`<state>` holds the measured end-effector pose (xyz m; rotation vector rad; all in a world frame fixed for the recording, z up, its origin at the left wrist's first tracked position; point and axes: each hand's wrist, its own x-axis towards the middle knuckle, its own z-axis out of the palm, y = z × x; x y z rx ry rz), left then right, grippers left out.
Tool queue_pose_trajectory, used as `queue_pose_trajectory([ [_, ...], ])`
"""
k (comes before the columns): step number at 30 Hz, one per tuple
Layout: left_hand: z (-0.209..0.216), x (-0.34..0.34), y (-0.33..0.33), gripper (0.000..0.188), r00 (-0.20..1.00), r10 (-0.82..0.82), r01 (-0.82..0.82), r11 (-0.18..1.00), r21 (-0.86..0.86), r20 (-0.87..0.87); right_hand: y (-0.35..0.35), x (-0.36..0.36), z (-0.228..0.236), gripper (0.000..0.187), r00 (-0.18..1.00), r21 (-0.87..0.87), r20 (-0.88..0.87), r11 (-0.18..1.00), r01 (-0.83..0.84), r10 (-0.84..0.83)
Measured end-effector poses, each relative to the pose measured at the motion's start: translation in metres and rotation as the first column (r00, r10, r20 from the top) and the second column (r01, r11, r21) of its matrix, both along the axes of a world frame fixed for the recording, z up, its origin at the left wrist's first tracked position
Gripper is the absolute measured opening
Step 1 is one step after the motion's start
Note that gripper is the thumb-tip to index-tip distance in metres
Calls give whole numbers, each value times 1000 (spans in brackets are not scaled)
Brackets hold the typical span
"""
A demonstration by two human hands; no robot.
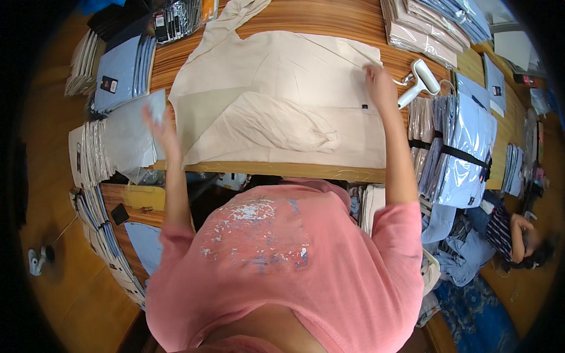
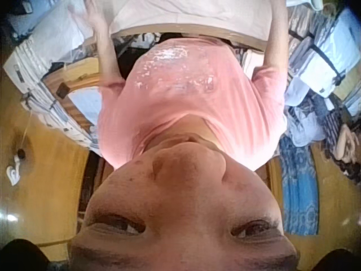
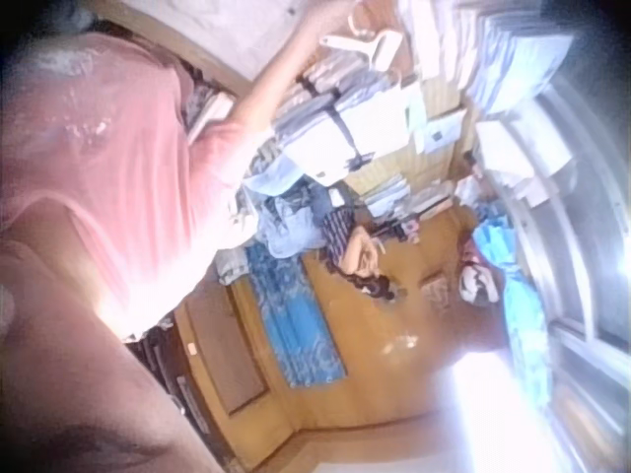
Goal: The person picks up a light-colored shirt from a pile, spreads it out on a table, places a cardboard insert inside, and folds the shirt around the insert. The person then attaches a tag, slides the folded shirt into a clear plastic bag, seals the bag, and stacks the packaged item onto a pile of other folded shirts.
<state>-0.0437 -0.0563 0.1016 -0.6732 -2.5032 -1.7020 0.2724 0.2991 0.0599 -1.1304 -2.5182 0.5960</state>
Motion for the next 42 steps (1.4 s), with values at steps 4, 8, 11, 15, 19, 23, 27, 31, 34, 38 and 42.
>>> queue_pose_trajectory([
  [4,-63,-91,120,50,787,-179,-71,924,-375,-591,60,-55,-34,27,989,447,147,894,-39,-31],
  [8,-68,-115,140,36,944,-301,120,695,-709,-136,74,-57,-10,21,882,390,447,920,-42,-149],
  [11,-54,-120,123,31,974,-222,183,880,-439,-39,60,-29,15,16,927,344,313,935,91,-206],
  [15,-11,-99,53,32,950,-311,311,950,-7,14,-3,42,53,12,980,340,30,924,173,-194],
  [19,3,-61,-44,32,940,-300,322,938,-126,164,-68,119,44,15,896,-317,-211,895,314,-390],
  [23,-46,-26,-112,25,871,-278,305,952,-2,406,-100,146,8,19,946,-168,-137,948,272,-295],
  [27,-83,-10,-138,26,794,-334,366,930,38,509,-110,106,13,28,948,116,257,980,162,-187],
  [31,-80,-1,-132,38,867,-476,496,791,-358,149,-135,-62,43,28,977,77,12,974,-213,213],
  [34,-78,1,-137,43,823,-564,530,721,-446,65,-173,-199,28,34,772,260,69,736,-625,632],
  [38,-57,-6,-129,37,743,-659,627,627,-463,115,-179,-307,-5,36,660,569,445,378,-730,604],
  [42,-31,-39,-118,26,832,-529,555,808,-201,168,-199,-307,43,27,404,109,632,441,-891,661],
])
